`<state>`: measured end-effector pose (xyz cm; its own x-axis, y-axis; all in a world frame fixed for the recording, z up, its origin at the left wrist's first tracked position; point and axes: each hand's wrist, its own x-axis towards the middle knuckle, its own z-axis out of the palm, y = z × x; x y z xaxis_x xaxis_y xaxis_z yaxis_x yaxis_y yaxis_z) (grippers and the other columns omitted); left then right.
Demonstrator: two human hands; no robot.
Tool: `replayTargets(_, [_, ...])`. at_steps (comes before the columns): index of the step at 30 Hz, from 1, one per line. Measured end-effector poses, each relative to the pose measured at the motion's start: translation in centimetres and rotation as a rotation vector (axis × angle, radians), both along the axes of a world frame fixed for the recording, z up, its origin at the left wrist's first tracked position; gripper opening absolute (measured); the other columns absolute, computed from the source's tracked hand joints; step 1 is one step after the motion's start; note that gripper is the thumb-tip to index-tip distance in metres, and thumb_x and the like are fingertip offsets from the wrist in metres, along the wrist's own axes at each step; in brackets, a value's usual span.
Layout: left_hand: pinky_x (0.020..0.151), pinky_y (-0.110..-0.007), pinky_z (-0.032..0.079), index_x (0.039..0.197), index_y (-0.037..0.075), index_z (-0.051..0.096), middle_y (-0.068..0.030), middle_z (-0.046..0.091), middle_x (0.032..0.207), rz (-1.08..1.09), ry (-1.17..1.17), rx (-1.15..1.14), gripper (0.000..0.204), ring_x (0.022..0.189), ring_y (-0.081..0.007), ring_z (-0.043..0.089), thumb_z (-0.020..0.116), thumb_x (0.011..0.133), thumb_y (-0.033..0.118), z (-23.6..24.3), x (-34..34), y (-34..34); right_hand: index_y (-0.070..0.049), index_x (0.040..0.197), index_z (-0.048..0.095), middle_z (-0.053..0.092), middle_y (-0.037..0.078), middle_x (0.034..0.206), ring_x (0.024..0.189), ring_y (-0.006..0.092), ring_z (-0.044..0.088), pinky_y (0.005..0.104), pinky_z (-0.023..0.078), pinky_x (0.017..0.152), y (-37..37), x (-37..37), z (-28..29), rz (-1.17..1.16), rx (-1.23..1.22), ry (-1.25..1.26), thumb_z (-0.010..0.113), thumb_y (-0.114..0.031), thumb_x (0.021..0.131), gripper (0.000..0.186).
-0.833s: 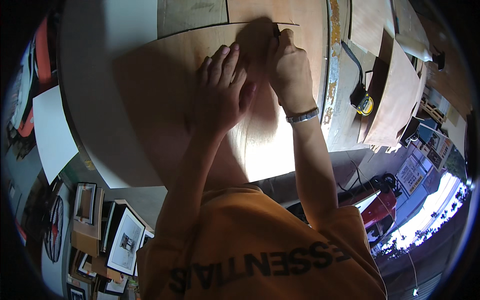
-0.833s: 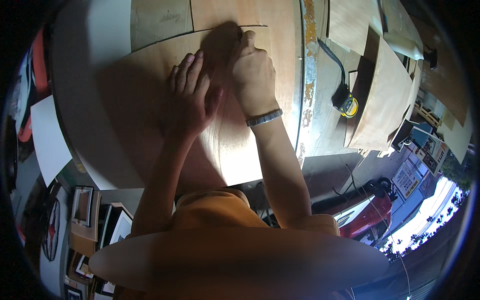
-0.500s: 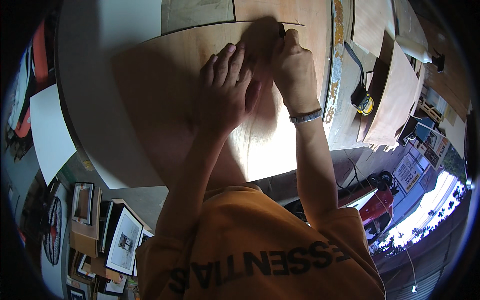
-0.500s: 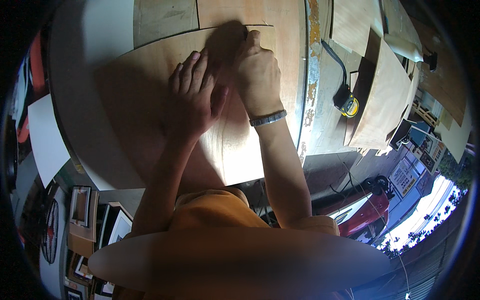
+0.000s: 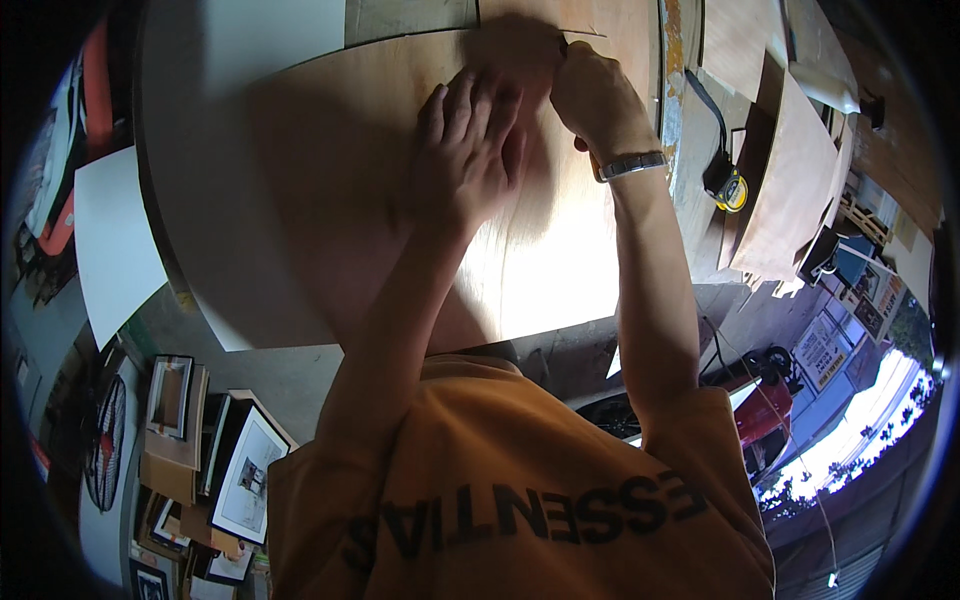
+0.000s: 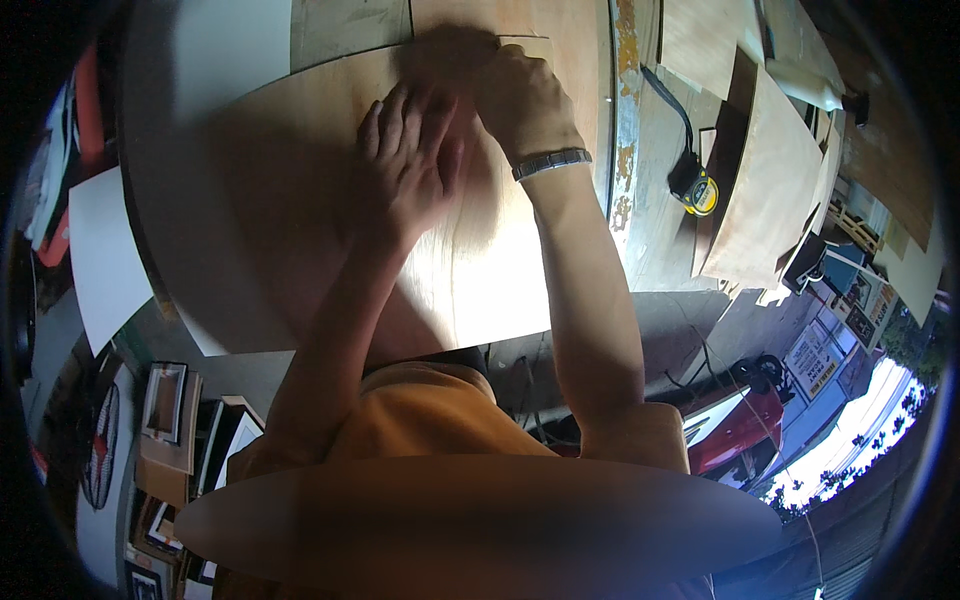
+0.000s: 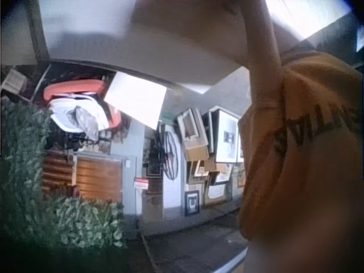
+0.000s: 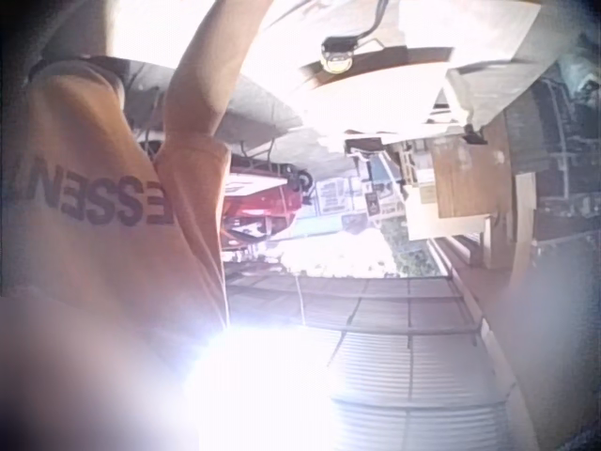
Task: The person measures and marks a wooden board with a tape measure and pencil, then uses a utility knife and metal straightedge to score and cut the board into smaller pieces. The person repeats the measure-mark-cut cycle on the same board multiple times.
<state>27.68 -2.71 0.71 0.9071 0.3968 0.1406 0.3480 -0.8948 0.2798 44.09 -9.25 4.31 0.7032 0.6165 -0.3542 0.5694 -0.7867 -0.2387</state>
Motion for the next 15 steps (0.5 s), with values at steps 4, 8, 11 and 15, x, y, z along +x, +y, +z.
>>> replayTargets(4, [0.121,-0.047,0.031,0.144,0.014,0.057,-0.0104,0.05,0.151,-0.001,-0.01,0.047,0.051,0.143,-0.0276,0.042,0.053,0.1,0.038,0.0,-0.3,-0.1,0.007,0.098,0.055,0.068,0.027,0.07,0.06,0.0351,0.07,0.0425,0.058,0.052,-3.0,-3.1,0.0,-0.089,0.015,0.051,0.043,-0.012,0.101,0.023])
replayTargets(8, [0.122,-0.046,0.03,0.144,0.014,0.056,-0.0097,0.048,0.153,0.0,-0.104,0.048,0.049,0.144,-0.0261,0.041,0.05,0.102,0.037,-0.3,-0.3,-0.3,0.002,0.093,0.054,0.068,0.031,0.075,0.075,0.0487,0.071,0.0544,0.059,0.062,-9.4,-10.4,1.4,-0.179,0.036,0.135,0.05,-0.011,0.098,0.014])
replayTargets(11, [0.125,-0.044,0.022,0.145,0.007,0.052,-0.0126,0.045,0.155,0.007,-0.027,0.087,0.052,0.147,-0.0275,0.037,0.046,0.101,0.034,-0.9,-0.2,-0.6,0.001,0.094,0.049,0.065,0.028,0.065,0.064,0.0479,0.069,0.0539,0.056,0.052,-14.4,-16.7,2.4,-0.162,0.053,0.105,0.049,-0.014,0.103,0.018])
replayTargets(15, [0.124,-0.044,0.025,0.142,0.005,0.054,-0.0134,0.048,0.152,-0.007,-0.123,0.21,0.051,0.143,-0.0277,0.04,0.048,0.101,0.034,-1.9,-0.1,-0.4,0.0,0.097,0.046,0.064,0.028,0.065,0.063,0.048,0.068,0.0548,0.053,0.05,-21.3,-24.0,2.9,-0.247,-0.074,0.221,0.047,-0.014,0.106,0.017])
